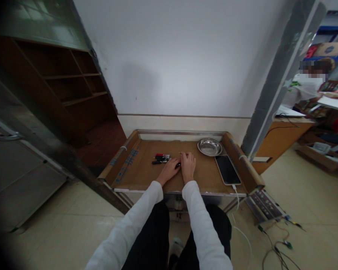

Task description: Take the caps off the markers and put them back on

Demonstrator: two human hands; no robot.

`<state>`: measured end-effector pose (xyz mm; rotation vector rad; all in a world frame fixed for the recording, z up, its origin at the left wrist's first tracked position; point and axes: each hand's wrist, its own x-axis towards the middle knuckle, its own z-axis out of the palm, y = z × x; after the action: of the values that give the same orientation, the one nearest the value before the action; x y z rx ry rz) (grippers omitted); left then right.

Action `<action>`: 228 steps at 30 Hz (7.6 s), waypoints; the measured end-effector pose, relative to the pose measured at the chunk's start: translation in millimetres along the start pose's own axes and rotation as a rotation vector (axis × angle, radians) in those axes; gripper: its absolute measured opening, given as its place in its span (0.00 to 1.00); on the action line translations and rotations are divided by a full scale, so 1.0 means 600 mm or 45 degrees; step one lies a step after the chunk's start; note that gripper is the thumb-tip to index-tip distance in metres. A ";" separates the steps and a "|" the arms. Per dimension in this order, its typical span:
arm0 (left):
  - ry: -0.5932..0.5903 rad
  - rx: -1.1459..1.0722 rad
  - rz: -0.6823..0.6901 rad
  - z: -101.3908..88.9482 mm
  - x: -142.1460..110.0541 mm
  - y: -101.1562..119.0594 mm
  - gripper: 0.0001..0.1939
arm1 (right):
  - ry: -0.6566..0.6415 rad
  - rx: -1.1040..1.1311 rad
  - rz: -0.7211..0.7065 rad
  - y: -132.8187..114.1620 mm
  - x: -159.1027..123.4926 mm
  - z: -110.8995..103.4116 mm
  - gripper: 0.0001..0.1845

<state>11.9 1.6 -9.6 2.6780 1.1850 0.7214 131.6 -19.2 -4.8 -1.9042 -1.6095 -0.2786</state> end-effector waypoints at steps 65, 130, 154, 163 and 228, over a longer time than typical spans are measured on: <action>0.213 0.357 -0.471 -0.025 -0.040 0.020 0.17 | -0.203 0.271 -0.168 0.027 -0.035 0.047 0.23; 0.338 0.505 -0.835 -0.017 -0.041 0.016 0.15 | -0.243 0.291 -0.113 0.028 -0.034 0.042 0.28; 0.189 -0.457 -0.149 -0.015 0.012 0.018 0.05 | -0.429 1.426 0.337 0.048 0.020 0.042 0.23; 0.640 -0.762 -0.227 -0.035 0.068 0.011 0.20 | -0.664 2.266 0.783 0.065 0.023 0.035 0.14; 0.168 0.276 -0.398 -0.018 0.006 0.013 0.09 | 0.013 0.165 0.054 0.013 -0.023 0.018 0.10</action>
<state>14.1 -1.9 3.5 2.5455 1.7577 0.7653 133.3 -24.9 -22.9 -1.8326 -1.5401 -0.1620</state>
